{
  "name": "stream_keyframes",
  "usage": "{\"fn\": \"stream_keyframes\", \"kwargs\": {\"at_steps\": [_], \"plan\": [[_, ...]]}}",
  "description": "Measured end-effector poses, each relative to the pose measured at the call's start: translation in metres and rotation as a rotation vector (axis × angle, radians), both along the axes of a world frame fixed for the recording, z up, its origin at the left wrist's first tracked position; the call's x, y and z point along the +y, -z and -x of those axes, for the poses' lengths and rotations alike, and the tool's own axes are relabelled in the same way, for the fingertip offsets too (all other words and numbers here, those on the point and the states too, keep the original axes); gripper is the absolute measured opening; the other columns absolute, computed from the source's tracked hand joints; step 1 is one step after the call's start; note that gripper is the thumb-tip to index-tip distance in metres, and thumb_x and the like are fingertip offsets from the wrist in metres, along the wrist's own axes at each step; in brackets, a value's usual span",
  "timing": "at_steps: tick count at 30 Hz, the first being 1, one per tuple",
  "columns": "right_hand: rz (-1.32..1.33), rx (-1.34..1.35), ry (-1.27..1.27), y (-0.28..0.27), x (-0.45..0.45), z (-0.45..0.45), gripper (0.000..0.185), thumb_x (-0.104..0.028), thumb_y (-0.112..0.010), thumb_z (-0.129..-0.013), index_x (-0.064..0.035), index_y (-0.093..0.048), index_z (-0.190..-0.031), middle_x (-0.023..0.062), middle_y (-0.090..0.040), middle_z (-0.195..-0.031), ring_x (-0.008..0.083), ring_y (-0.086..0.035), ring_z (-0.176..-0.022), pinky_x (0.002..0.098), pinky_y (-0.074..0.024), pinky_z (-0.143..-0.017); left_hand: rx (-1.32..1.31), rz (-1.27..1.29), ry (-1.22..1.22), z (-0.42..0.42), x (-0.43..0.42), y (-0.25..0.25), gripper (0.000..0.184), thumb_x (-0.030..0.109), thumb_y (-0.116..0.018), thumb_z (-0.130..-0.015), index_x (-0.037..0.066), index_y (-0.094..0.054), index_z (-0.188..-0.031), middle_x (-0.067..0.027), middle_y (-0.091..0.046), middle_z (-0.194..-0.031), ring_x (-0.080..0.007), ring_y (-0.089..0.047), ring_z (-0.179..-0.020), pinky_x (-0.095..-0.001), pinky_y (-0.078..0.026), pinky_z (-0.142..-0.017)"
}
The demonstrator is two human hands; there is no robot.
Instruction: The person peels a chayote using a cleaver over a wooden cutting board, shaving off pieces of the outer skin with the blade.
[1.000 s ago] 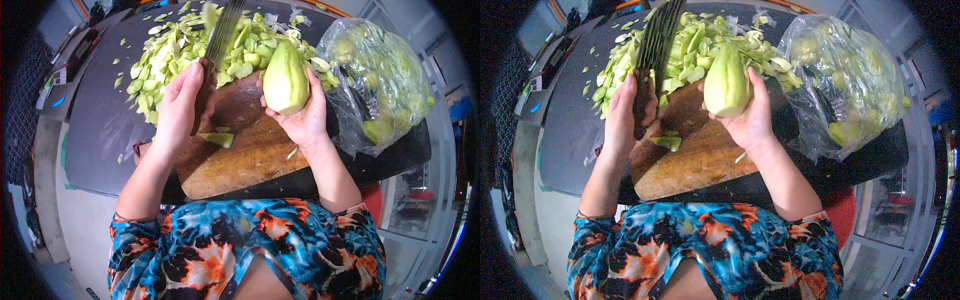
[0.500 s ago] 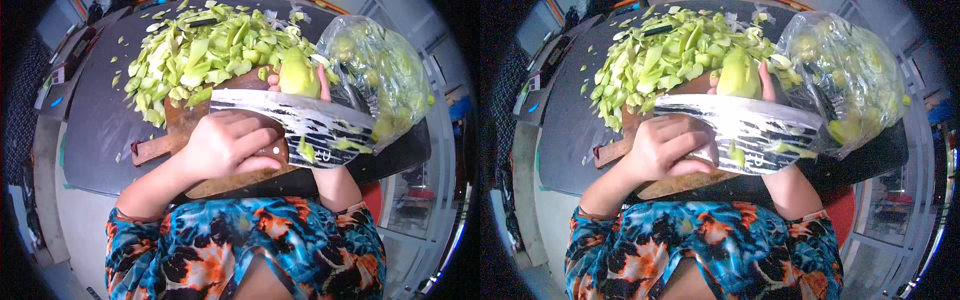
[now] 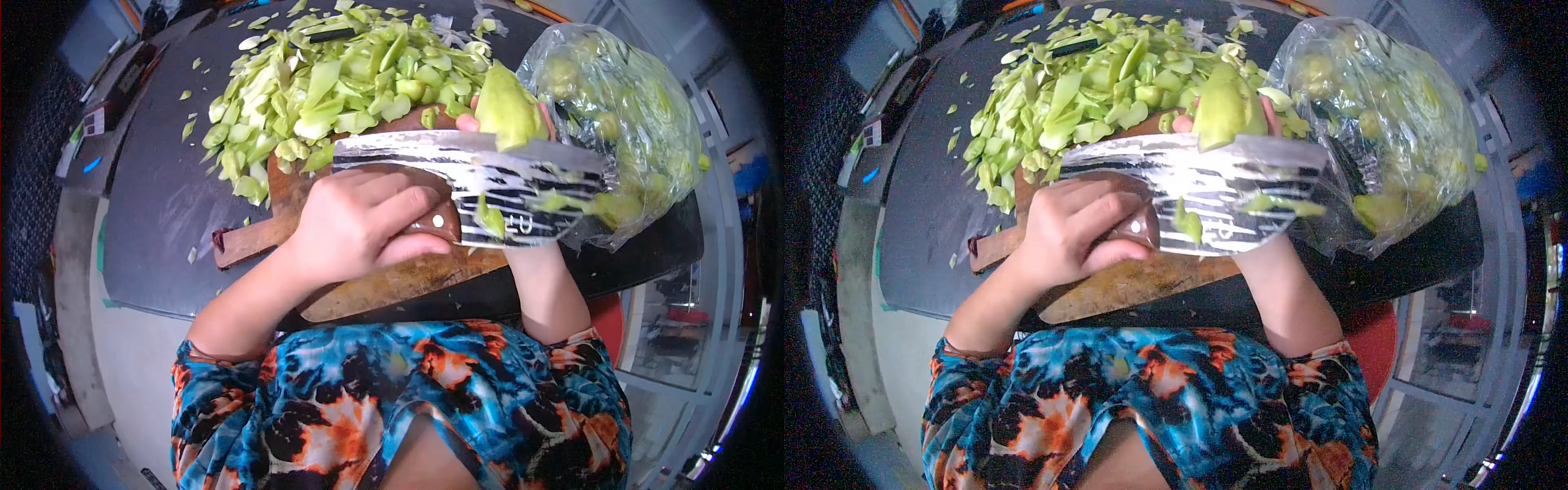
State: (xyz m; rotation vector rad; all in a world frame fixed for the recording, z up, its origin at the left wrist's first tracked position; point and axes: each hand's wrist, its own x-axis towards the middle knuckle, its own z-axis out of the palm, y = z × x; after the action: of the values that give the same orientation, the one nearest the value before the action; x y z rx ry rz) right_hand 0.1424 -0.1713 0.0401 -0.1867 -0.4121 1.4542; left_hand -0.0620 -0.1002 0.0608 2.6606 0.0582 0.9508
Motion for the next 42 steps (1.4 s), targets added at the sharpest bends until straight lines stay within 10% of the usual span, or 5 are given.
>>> {"fn": "stream_keyframes", "kwargs": {"at_steps": [8,14,23,30,42], "plan": [[-0.018,0.103,0.107,0.008,-0.002,-0.012,0.059,-0.059,-0.038,-0.092,-0.0112,-0.057,-0.122,0.0105,-0.056,-0.127,0.031,-0.057,-0.11,0.0481,-0.043,-0.098,0.066,0.052,-0.084,0.007,0.011,-0.002,0.042,0.039,-0.073,-0.075,0.004,-0.063,-0.095,-0.0114,-0.063,-0.078,-0.03,-0.064,-0.07,-0.0365,-0.05,-0.061],[-0.21,-0.197,0.085,-0.017,-0.005,-0.009,0.07,-0.059,-0.043,-0.091,0.0036,-0.043,-0.124,0.0149,-0.044,-0.094,0.019,-0.044,-0.063,0.0269,-0.0387,-0.049,-0.017,0.497,-0.678,0.028,0.081,0.017,0.025,0.022,-0.056,-0.097,-0.002,-0.062,-0.1,-0.0039,-0.062,-0.076,-0.0083,-0.053,-0.073,-0.0244,-0.046,-0.067],[0.213,0.029,0.304,-0.003,0.004,-0.005,0.058,-0.057,-0.042,-0.092,-0.01,-0.052,-0.124,0.0154,-0.057,-0.12,0.027,-0.06,-0.103,0.0472,-0.0474,-0.09,0.074,0.302,-0.123,0.009,0.017,-0.004,0.026,0.034,-0.07,-0.082,0.011,-0.066,-0.091,-0.0076,-0.065,-0.077,-0.0241,-0.066,-0.068,-0.0328,-0.051,-0.061],[0.275,-0.092,0.135,-0.003,0.002,-0.002,0.069,-0.062,-0.039,-0.092,0.0011,-0.058,-0.11,0.014,-0.065,-0.092,0.0244,-0.065,-0.077,0.0343,-0.056,-0.069,0.122,0.05,-0.005,0.002,-0.002,-0.002,0.04,0.037,-0.075,-0.074,0.005,-0.062,-0.095,-0.0076,-0.061,-0.076,-0.0272,-0.063,-0.068,-0.0364,-0.05,-0.059],[0.277,-0.039,0.299,-0.005,0.005,-0.003,0.047,-0.049,-0.046,-0.093,-0.0127,-0.058,-0.121,0.0055,-0.062,-0.117,0.0237,-0.057,-0.11,0.0429,-0.0461,-0.093,0.14,0.139,-0.253,0.01,0.025,0.005,0.035,0.035,-0.071,-0.08,0.005,-0.063,-0.095,-0.0115,-0.065,-0.08,-0.0297,-0.066,-0.073,-0.0339,-0.051,-0.064]]}}
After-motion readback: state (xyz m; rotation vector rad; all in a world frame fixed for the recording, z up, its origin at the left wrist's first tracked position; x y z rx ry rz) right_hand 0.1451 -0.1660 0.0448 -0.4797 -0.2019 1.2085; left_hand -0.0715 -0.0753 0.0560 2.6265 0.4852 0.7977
